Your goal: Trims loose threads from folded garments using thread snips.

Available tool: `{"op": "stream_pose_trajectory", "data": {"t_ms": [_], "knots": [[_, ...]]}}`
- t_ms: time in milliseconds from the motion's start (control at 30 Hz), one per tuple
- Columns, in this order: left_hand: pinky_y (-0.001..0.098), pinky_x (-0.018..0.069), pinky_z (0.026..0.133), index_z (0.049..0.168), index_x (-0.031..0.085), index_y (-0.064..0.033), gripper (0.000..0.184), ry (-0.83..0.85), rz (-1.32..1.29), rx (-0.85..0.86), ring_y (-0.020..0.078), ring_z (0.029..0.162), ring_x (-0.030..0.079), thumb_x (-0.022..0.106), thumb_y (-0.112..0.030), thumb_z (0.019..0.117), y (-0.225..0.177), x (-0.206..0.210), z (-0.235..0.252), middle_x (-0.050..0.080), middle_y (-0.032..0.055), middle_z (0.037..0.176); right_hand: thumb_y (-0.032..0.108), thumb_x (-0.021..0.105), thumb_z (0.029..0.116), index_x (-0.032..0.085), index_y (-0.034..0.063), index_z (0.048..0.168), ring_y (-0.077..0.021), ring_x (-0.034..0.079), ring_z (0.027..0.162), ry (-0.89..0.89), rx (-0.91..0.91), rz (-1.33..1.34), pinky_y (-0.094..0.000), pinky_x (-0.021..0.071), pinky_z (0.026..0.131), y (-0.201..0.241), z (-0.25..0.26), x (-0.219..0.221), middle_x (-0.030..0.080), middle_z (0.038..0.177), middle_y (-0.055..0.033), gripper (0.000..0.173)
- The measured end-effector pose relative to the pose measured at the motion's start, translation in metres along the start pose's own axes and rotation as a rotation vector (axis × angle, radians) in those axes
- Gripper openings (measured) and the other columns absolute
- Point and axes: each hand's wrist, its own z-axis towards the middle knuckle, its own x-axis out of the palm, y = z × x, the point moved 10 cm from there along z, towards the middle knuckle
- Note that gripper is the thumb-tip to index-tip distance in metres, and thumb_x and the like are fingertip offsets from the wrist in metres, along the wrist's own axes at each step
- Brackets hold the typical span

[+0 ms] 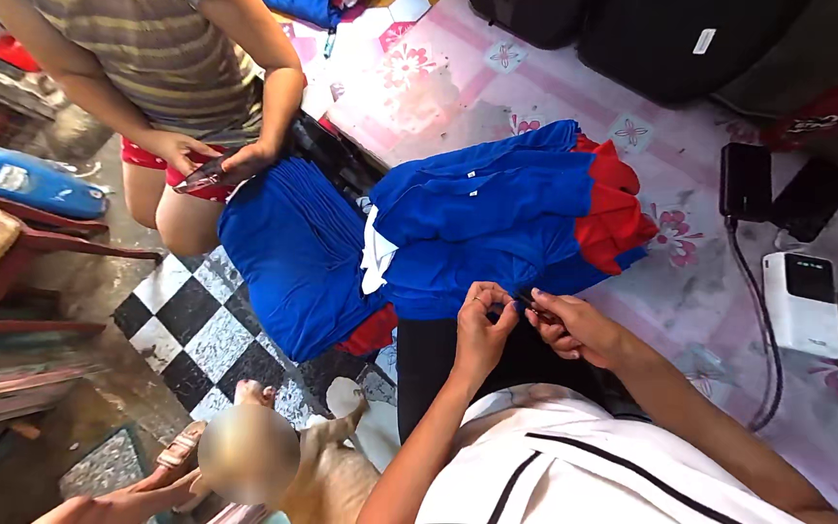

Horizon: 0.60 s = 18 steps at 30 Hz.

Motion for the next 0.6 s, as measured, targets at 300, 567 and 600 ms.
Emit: {"op": "stream_pose_trajectory", "data": {"t_ms": [300,567,600], "knots": [[0.0149,0.0548,0.073,0.089,0.068,0.0068,0.008,-0.016,-0.078,-0.006,0.0015,0.083,0.062,0.065,0.000,0.0905,0.000,-0.008,-0.001,0.063,0.0099,0.101,0.037,0.025,0.1136,0.052,0.0161,0.087,0.0013,0.026,0.041,-0.069,-0.032,-0.127,-0.0149,0.0238,0.040,0.006,-0.006,-0.006,0.033,0.054,0.0112,0.043],[0.0156,0.0557,0.075,0.088,0.068,0.0066,0.007,0.019,-0.114,-0.002,0.0022,0.083,0.063,0.065,0.000,0.0903,0.002,-0.003,-0.006,0.063,0.0092,0.101,0.033,0.030,0.1138,0.051,0.0146,0.085,0.0013,0.027,0.041,-0.132,-0.090,-0.132,-0.0146,0.0234,0.041,0.011,0.005,-0.007,0.033,0.055,0.0109,0.040],[0.0155,0.0556,0.075,0.088,0.068,0.0065,0.007,0.017,-0.116,-0.006,0.0020,0.083,0.063,0.065,0.001,0.0903,0.003,-0.004,-0.006,0.063,0.0089,0.101,0.032,0.031,0.1138,0.051,0.0141,0.085,0.0013,0.027,0.041,-0.146,-0.099,-0.135,-0.0146,0.0233,0.041,0.010,0.006,-0.008,0.033,0.055,0.0107,0.039]]}}
